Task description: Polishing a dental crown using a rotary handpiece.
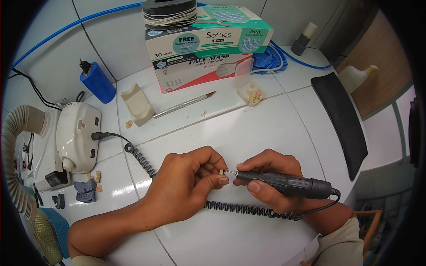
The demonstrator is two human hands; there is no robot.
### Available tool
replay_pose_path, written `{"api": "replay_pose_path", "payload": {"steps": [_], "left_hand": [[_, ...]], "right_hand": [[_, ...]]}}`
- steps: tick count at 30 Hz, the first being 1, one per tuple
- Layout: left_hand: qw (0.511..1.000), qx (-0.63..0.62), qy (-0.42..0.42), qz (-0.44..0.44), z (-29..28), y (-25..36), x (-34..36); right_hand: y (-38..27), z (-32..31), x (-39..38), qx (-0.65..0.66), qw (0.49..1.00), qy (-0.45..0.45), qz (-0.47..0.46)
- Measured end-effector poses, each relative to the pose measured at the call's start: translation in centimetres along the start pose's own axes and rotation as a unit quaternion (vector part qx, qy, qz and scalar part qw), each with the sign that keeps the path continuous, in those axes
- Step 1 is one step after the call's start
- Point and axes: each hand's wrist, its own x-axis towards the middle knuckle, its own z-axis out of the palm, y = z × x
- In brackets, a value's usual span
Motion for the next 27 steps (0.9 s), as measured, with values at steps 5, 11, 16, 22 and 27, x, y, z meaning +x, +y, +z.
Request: {"api": "replay_pose_path", "payload": {"steps": [5,11,16,22,27], "left_hand": [[1.000,-0.001,-0.002,-0.005,-0.04,0.14,-0.01],[1.000,0.001,-0.001,-0.005,-0.04,0.04,0.01],[1.000,-0.007,0.002,-0.005,0.00,0.05,0.02],[1.000,-0.011,0.001,-0.011,-0.01,0.11,-0.01],[1.000,-0.006,0.003,-0.008,-0.02,0.14,-0.03]], "right_hand": [[-0.09,0.03,0.08,0.005,1.000,-0.009,-0.013],[-0.08,-0.01,0.04,0.008,1.000,-0.013,-0.010],[0.06,-0.02,0.05,0.012,1.000,-0.011,-0.021],[0.06,-0.04,0.04,0.005,1.000,-0.009,-0.014],[0.06,-0.10,0.04,0.006,1.000,-0.014,-0.019]]}}
